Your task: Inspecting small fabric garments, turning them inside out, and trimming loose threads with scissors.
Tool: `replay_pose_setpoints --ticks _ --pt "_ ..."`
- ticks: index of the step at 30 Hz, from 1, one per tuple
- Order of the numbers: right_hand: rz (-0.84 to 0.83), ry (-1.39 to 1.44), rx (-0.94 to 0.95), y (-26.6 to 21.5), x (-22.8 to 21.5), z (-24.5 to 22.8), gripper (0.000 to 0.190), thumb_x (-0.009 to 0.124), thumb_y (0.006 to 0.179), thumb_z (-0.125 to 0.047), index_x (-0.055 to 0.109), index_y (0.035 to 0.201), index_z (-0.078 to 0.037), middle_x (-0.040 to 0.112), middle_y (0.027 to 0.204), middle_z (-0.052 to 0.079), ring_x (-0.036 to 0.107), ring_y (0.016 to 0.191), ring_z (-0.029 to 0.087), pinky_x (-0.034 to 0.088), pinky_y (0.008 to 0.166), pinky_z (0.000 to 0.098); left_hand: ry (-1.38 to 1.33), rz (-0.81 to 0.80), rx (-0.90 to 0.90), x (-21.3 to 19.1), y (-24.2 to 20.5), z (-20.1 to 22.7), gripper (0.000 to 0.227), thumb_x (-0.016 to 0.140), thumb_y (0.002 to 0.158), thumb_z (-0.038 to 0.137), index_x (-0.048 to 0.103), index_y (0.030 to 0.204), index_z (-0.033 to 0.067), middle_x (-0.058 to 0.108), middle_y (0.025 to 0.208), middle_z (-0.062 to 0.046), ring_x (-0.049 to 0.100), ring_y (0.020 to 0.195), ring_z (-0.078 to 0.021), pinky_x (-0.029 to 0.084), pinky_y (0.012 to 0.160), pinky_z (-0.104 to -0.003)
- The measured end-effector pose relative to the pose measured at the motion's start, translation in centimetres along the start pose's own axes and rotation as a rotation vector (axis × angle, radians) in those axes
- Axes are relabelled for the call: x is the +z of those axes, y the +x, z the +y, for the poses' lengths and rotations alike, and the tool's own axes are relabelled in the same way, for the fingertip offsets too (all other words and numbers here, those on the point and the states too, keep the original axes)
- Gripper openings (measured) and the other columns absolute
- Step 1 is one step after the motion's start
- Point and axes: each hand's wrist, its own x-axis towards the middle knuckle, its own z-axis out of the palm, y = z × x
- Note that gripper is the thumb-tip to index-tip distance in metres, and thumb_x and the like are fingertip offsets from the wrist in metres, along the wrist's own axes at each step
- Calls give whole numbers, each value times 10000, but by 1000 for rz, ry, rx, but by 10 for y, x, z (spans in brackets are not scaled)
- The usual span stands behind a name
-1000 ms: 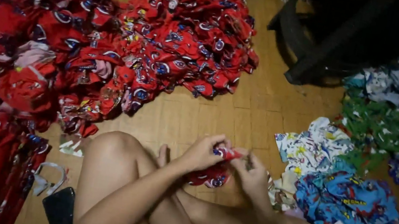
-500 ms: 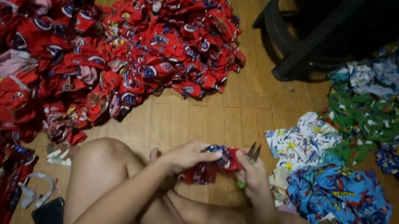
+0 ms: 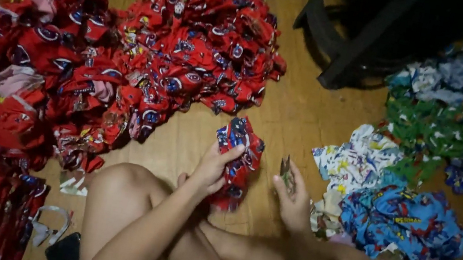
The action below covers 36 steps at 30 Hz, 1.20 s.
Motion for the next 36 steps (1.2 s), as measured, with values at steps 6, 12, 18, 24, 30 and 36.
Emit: replay_pose_setpoints --ticks 6,12,18,24,30,36 --pt "4 70 -106 12 0 33 541 704 986 -231 570 1501 -132 614 1405 173 576 1257 220 460 1099 438 7 -34 -8 6 -4 -8 336 799 885 52 629 1174 65 730 1049 -136 728 983 -300 594 895 -527" --pt "73 9 -166 5 4 18 442 841 892 -237 676 1257 -52 732 867 51 654 791 128 548 829 312 105 -63 -21 1 -6 -24 383 800 882 47 615 1217 55 724 1068 -134 719 989 -279 595 894 -509" --pt "98 43 -215 3 8 12 420 906 809 -160 729 1169 -37 760 817 49 660 746 90 557 787 263 185 -83 -54 0 -9 -31 373 806 882 43 635 1213 35 741 1058 -167 732 978 -289 608 863 -505" --pt "84 60 -174 6 -1 -1 255 809 922 -161 725 1115 -17 742 787 67 620 685 100 555 670 271 275 -82 -27 8 -13 -18 345 817 885 80 642 1177 27 741 1017 -131 724 924 -236 615 837 -448" --pt "89 63 -125 34 -17 41 448 957 759 -172 689 1057 29 651 769 44 589 732 147 532 692 294 1016 -447 148 9 -24 24 232 767 956 263 712 970 38 727 848 -91 663 846 -209 554 832 -419" --pt "674 -433 -50 105 -133 104 353 908 881 -507 762 1070 -247 720 840 25 692 797 217 558 720 372 753 -1107 86 -41 4 73 576 549 1068 388 404 557 163 309 570 55 302 577 -131 289 556 -324"
